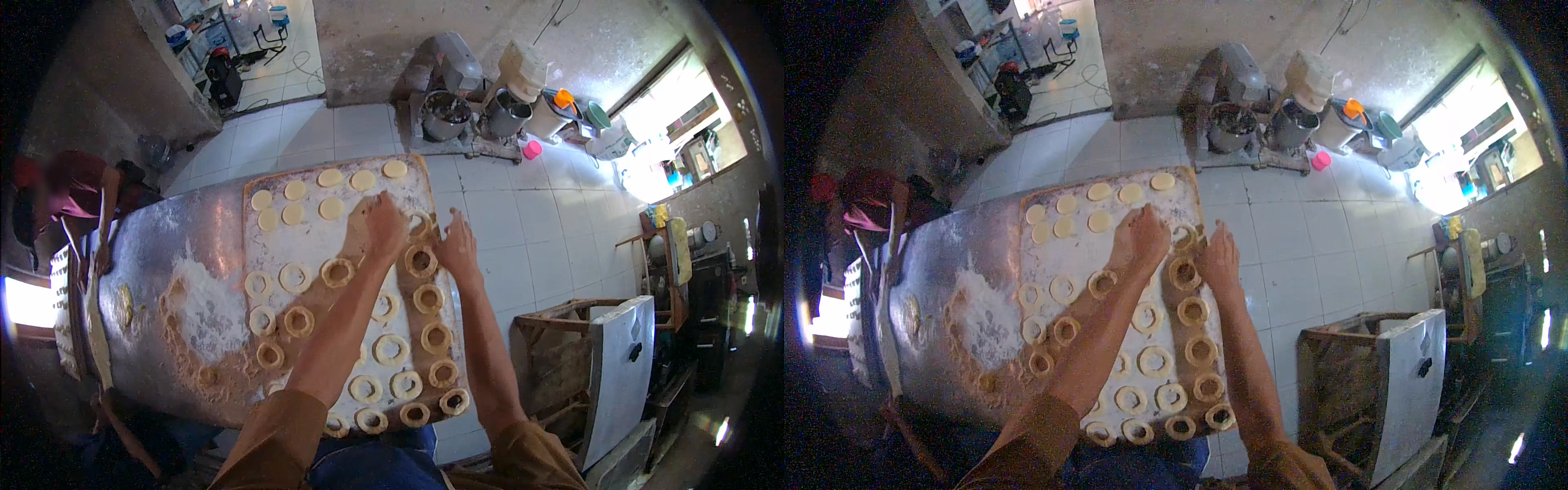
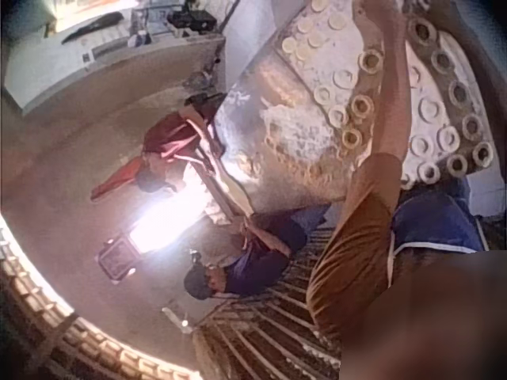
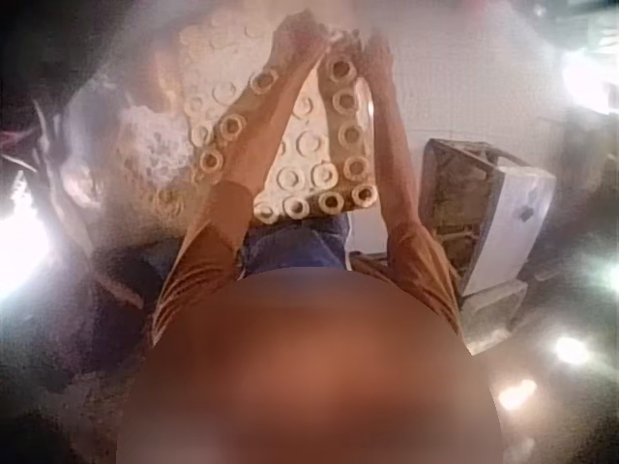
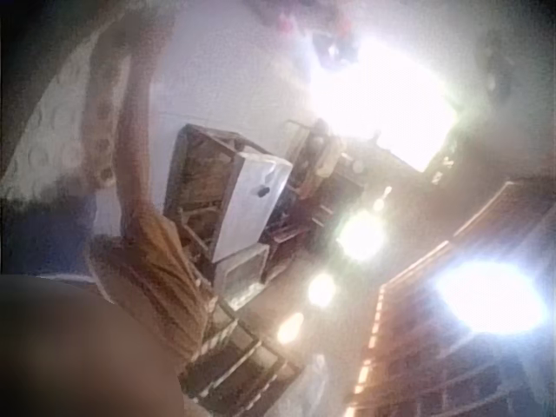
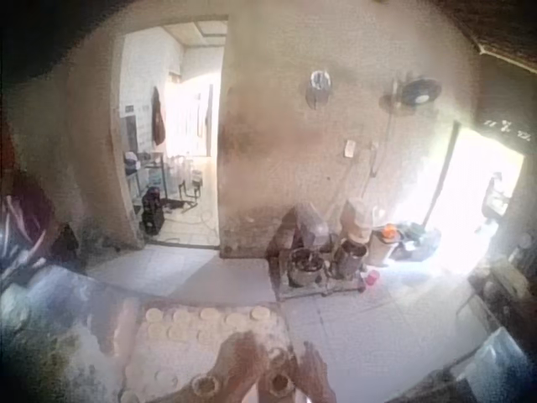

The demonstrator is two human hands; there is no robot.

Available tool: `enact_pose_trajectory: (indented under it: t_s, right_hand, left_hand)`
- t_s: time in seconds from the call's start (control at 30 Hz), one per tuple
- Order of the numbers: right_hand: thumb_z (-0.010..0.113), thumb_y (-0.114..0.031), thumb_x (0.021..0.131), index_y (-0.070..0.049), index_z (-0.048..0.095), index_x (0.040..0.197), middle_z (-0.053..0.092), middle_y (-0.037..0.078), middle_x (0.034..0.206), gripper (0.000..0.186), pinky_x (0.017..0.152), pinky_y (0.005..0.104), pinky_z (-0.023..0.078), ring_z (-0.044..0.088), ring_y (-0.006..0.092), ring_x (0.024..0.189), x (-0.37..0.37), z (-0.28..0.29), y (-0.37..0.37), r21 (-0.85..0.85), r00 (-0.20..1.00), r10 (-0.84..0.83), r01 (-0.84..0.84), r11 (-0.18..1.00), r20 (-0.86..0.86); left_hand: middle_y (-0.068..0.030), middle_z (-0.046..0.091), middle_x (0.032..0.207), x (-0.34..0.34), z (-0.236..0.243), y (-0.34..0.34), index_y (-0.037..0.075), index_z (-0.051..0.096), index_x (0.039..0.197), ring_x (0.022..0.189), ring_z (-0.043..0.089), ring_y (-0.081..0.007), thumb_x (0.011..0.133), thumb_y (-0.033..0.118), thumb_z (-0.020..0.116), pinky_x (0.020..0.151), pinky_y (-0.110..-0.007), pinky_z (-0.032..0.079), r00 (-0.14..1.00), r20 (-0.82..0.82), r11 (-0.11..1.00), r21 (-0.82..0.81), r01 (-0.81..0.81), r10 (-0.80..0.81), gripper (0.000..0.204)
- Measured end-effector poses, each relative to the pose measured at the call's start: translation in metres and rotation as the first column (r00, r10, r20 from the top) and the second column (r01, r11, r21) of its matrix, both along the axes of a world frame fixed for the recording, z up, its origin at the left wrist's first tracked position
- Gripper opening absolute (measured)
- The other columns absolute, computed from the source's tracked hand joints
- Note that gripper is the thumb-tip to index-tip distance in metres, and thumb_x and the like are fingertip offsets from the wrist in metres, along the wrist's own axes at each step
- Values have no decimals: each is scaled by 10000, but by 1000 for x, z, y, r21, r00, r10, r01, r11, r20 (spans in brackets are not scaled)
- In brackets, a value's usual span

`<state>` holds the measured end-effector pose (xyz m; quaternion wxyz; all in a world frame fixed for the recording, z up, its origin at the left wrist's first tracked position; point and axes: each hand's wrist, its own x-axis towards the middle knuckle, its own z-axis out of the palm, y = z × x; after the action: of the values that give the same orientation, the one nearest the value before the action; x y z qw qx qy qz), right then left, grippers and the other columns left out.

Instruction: The person shapes circular dough pieces into ring shapes by hand and places them on a wooden board. Two coworkers roll and cut dough nearby. The person moves the completed board to a rack.

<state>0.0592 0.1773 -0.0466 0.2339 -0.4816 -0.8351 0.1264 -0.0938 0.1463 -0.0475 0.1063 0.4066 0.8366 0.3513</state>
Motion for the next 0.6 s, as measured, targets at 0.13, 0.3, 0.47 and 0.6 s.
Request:
enact_pose_trajectory:
  t_s: [0.13, 0.3, 0.47, 0.6]
  right_hand:
    - [712, -126, 705, 19, 467, 1212, 571, 201, 1016, 581, 862, 476, 421, 530, 383, 992, 2, 15, -4, -340, 984, -2, -59, 939, -176]
    - [685, -86, 669, 15, 501, 1178, 583, 199, 977, 551, 878, 472, 408, 520, 391, 990, -32, 13, -10, -28, 957, 130, -142, 989, -259]
    - [583, -107, 783, 20, 536, 1166, 605, 178, 1025, 406, 941, 463, 400, 545, 361, 1006, -118, -9, -16, 122, 890, 414, -397, 910, -192]
    - [574, -112, 771, 85, 536, 1135, 609, 186, 1017, 416, 950, 476, 392, 550, 364, 1006, -190, -43, -41, 391, 950, 312, -281, 877, -17]
  left_hand:
    - [-193, 623, 923, -5, 2, -13, -2, 594, 976, 899, 582, -379, 763, 151, 643, 814, -456, 460, 966, -119, 964, 111, 243, -229, 266]
    - [-158, 625, 954, -8, -18, -23, 28, 618, 1005, 913, 571, -372, 763, 199, 649, 860, -461, 440, 976, -160, 974, 144, 173, -149, 298]
    - [-210, 609, 1004, -79, 11, -74, 6, 582, 1068, 1009, 551, -355, 787, 216, 653, 848, -500, 407, 907, -371, 972, -46, -232, 199, 358]
    - [-263, 458, 1308, -139, -10, -95, 20, 504, 1210, 1246, 403, -388, 803, 191, 635, 997, -572, 304, 846, -420, 864, -228, -448, 328, 460]
